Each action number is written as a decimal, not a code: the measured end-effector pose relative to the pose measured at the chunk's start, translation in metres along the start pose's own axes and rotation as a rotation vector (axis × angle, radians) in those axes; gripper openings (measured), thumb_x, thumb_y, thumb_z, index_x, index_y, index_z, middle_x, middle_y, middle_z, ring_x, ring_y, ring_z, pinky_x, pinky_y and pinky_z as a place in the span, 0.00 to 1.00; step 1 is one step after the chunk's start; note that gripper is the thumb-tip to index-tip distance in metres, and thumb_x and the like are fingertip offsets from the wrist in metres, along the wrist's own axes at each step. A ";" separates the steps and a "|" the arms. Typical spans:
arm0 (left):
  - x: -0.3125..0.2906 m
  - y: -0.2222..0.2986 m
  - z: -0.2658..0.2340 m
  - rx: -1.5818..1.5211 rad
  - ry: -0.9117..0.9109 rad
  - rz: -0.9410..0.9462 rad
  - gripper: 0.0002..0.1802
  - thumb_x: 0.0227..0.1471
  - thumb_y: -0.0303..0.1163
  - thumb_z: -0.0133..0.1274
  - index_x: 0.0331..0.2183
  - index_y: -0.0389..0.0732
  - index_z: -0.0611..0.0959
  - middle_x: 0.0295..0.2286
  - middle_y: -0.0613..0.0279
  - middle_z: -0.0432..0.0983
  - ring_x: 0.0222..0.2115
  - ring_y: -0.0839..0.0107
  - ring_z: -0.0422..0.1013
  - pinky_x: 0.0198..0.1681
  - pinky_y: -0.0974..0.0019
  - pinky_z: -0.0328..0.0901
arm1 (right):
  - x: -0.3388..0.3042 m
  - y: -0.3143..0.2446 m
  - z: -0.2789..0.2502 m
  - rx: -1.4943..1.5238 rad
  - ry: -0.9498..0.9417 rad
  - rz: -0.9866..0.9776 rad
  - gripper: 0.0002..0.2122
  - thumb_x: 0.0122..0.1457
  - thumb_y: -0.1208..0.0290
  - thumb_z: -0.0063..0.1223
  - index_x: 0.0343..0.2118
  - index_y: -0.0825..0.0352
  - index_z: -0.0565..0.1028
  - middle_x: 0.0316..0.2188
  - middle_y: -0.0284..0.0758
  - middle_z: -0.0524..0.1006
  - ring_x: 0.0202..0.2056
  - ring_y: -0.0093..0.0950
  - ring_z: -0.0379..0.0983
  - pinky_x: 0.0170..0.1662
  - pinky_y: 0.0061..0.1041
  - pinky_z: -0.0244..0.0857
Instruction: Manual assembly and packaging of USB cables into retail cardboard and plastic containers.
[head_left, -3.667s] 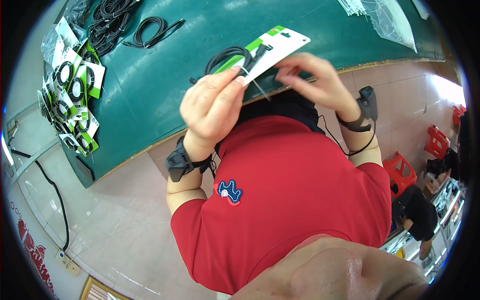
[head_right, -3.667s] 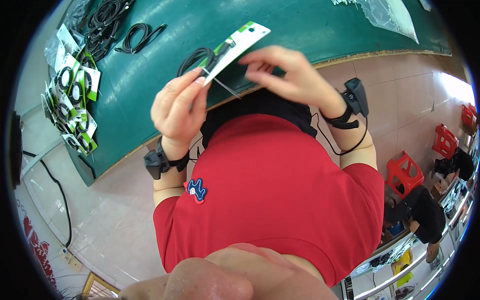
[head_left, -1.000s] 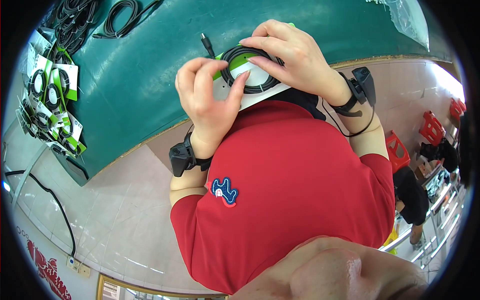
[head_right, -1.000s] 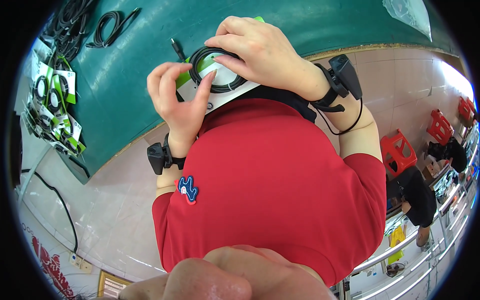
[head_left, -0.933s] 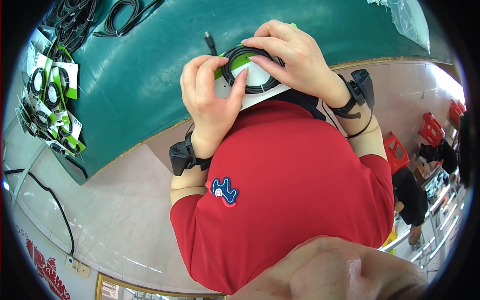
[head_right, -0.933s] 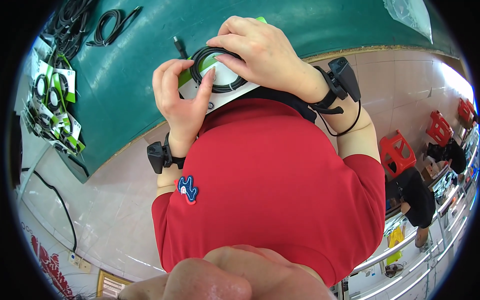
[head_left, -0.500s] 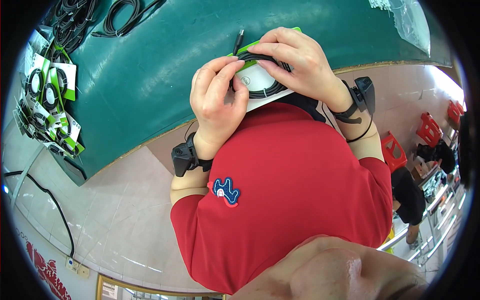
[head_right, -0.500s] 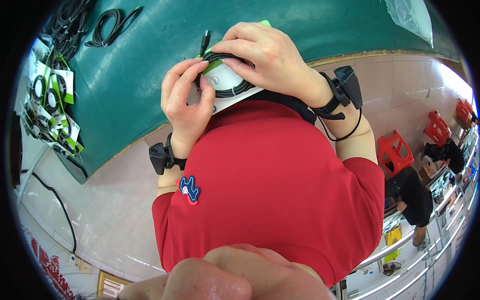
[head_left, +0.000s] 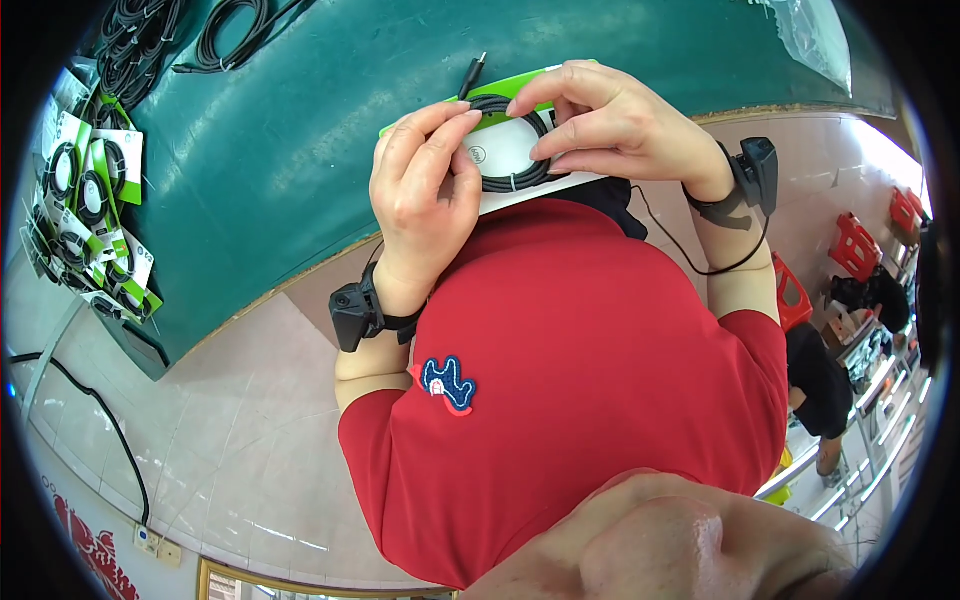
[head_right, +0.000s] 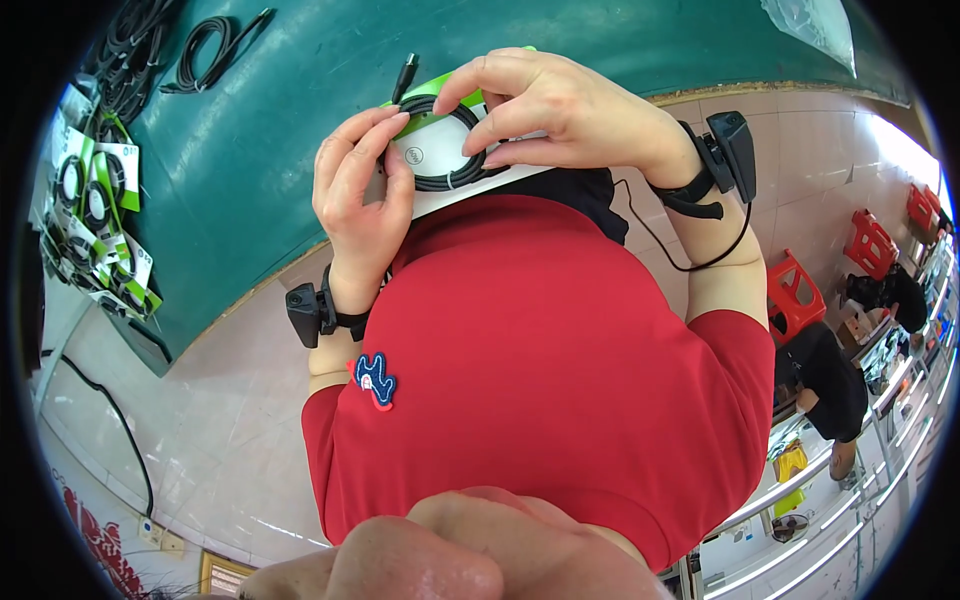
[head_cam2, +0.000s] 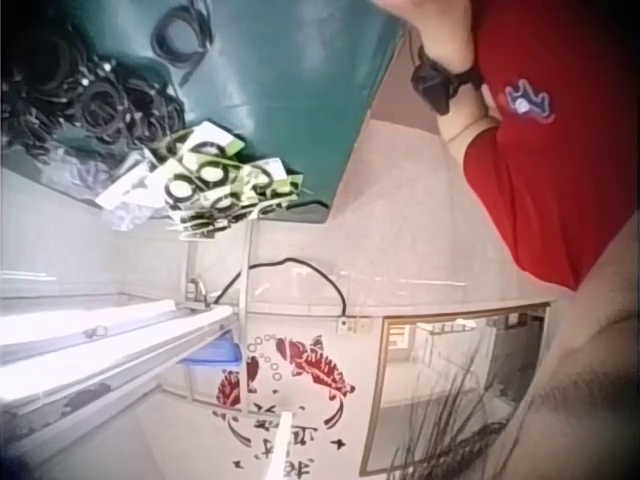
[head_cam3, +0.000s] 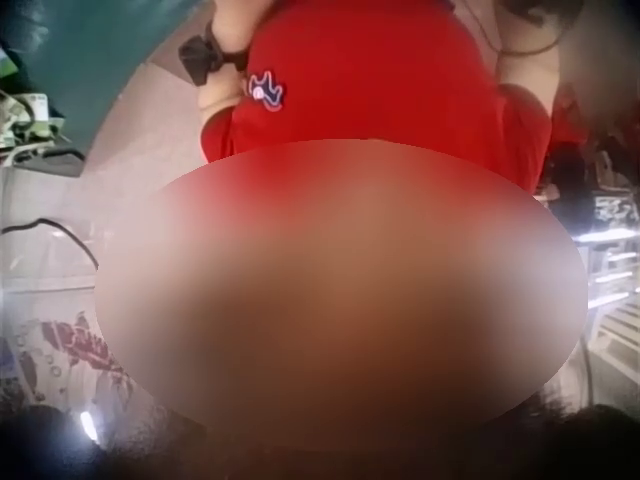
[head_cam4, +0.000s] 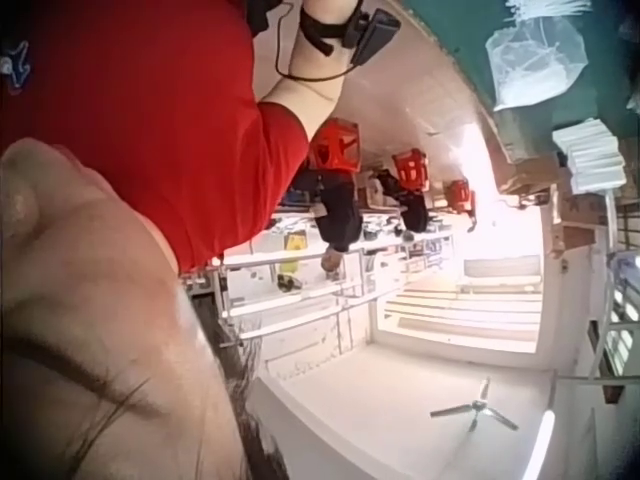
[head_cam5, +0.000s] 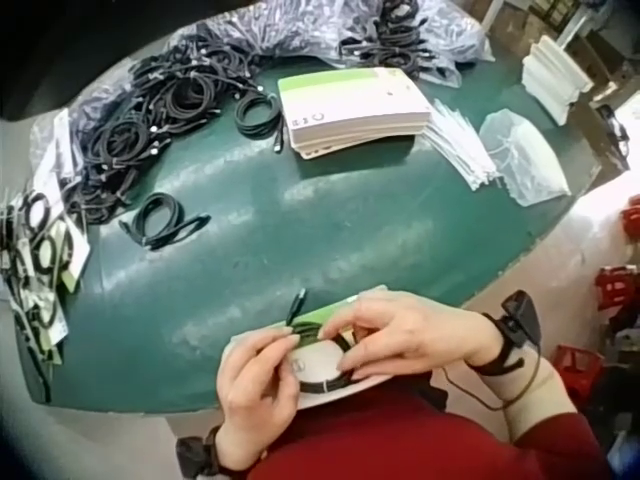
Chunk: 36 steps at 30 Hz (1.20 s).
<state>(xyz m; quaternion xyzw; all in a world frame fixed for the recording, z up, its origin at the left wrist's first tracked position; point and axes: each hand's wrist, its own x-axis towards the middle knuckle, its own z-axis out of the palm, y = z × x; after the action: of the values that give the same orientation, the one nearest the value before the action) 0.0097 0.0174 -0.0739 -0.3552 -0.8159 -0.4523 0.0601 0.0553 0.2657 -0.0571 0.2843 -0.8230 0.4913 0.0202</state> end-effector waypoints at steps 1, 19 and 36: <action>-0.001 0.000 0.000 0.000 0.001 0.000 0.21 0.40 0.13 0.56 0.39 0.39 0.86 0.40 0.59 0.81 0.38 0.60 0.77 0.43 0.61 0.71 | 0.000 0.000 0.000 -0.063 -0.047 -0.028 0.11 0.51 0.74 0.69 0.39 0.65 0.82 0.41 0.31 0.79 0.36 0.30 0.73 0.42 0.32 0.69; 0.000 0.002 -0.001 -0.013 -0.008 -0.024 0.23 0.37 0.13 0.56 0.39 0.39 0.86 0.40 0.60 0.81 0.40 0.60 0.76 0.44 0.60 0.71 | 0.003 0.007 0.008 -0.034 -0.127 -0.130 0.08 0.53 0.75 0.66 0.35 0.65 0.81 0.37 0.31 0.78 0.36 0.32 0.74 0.37 0.32 0.69; -0.001 0.003 0.000 -0.027 -0.025 0.021 0.23 0.38 0.12 0.56 0.40 0.38 0.86 0.42 0.60 0.80 0.43 0.59 0.76 0.46 0.60 0.69 | 0.034 0.017 0.010 -0.502 -0.007 -0.122 0.13 0.53 0.76 0.59 0.43 0.67 0.77 0.39 0.36 0.74 0.38 0.34 0.77 0.38 0.30 0.74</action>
<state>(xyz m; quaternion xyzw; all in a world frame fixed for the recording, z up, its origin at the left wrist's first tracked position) 0.0124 0.0184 -0.0722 -0.3701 -0.8066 -0.4582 0.0496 0.0206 0.2487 -0.0653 0.3210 -0.9006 0.2687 0.1169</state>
